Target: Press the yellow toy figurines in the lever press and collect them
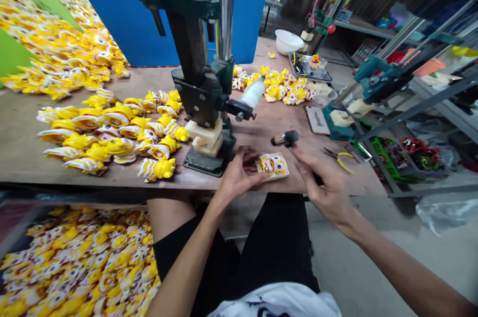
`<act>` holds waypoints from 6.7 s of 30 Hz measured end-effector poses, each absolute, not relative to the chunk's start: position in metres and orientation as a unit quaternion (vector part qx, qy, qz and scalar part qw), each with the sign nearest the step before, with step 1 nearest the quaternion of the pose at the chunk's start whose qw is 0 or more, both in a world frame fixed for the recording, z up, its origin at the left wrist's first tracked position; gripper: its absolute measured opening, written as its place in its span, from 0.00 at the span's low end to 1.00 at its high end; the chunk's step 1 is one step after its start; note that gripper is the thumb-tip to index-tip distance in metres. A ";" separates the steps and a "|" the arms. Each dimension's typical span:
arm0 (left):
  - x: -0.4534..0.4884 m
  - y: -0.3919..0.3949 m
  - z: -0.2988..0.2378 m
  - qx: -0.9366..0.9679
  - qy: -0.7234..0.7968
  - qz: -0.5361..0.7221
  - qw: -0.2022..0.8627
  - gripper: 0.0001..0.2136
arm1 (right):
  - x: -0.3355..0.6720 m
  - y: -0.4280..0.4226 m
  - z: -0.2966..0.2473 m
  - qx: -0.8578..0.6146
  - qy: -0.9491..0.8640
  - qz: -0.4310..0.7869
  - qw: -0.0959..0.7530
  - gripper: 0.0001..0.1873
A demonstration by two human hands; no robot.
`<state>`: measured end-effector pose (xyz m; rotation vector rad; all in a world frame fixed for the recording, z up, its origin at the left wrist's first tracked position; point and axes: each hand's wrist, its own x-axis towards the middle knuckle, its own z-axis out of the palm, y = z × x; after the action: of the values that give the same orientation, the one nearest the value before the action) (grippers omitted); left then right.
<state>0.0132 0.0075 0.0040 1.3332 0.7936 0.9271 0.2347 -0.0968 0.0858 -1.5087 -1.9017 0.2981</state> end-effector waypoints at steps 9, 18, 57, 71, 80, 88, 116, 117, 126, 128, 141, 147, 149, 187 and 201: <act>0.013 0.001 0.005 0.630 0.371 0.381 0.566 0.25 | 0.289 -0.068 0.091 -0.700 -0.641 0.032 0.312 0.25; 0.018 -0.011 0.009 0.683 0.383 0.418 0.460 0.20 | 0.370 -0.051 0.020 -0.738 -0.629 -0.058 0.235 0.22; 0.028 -0.049 0.031 0.595 0.444 0.567 0.356 0.23 | 0.203 -0.059 0.072 -0.506 -0.533 0.412 0.539 0.08; 0.042 -0.070 0.037 0.527 0.343 0.568 0.530 0.22 | 0.210 -0.062 0.074 -0.486 -0.681 0.175 0.519 0.15; 0.039 -0.065 0.077 0.312 0.274 0.563 0.715 0.25 | 0.214 -0.069 0.067 -0.500 -0.660 0.150 0.540 0.20; 0.034 -0.060 0.073 0.249 0.267 0.520 0.773 0.32 | 0.210 -0.069 0.082 -0.454 -0.719 0.053 0.523 0.18; 0.046 -0.062 0.081 0.184 0.334 0.549 0.744 0.24 | 0.206 -0.078 0.109 -0.399 -0.866 0.040 0.298 0.46; 0.046 -0.062 0.083 0.168 0.328 0.541 0.756 0.23 | 0.207 -0.077 0.108 -0.390 -0.866 0.046 0.311 0.46; 0.043 -0.067 0.079 0.060 0.265 0.492 0.827 0.16 | 0.216 -0.077 0.095 -0.377 -0.829 0.106 0.400 0.42; 0.043 -0.069 0.077 0.041 0.246 0.489 0.836 0.17 | 0.214 -0.078 0.095 -0.377 -0.824 0.096 0.412 0.38; 0.051 -0.075 0.079 -0.020 0.222 0.520 0.825 0.20 | 0.183 -0.095 0.087 -0.485 -0.684 0.131 0.529 0.16; 0.048 -0.075 0.081 0.035 0.233 0.573 0.785 0.19 | 0.167 -0.108 0.092 -0.513 -0.594 0.270 0.558 0.11; 0.047 -0.074 0.080 0.056 0.241 0.584 0.773 0.22 | 0.164 -0.111 0.097 -0.529 -0.525 0.354 0.566 0.12; 0.054 -0.084 0.075 0.132 0.269 0.599 0.742 0.26 | 0.140 -0.124 0.096 -0.574 -0.352 0.498 0.547 0.19; 0.047 -0.095 0.077 0.180 0.241 0.574 0.762 0.26 | 0.138 -0.145 0.112 -0.599 -0.412 0.470 0.500 0.20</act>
<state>0.0467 -0.0946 0.0766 0.3910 0.5251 1.2479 0.1383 -0.1451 0.1115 -1.4495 -0.9970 1.1363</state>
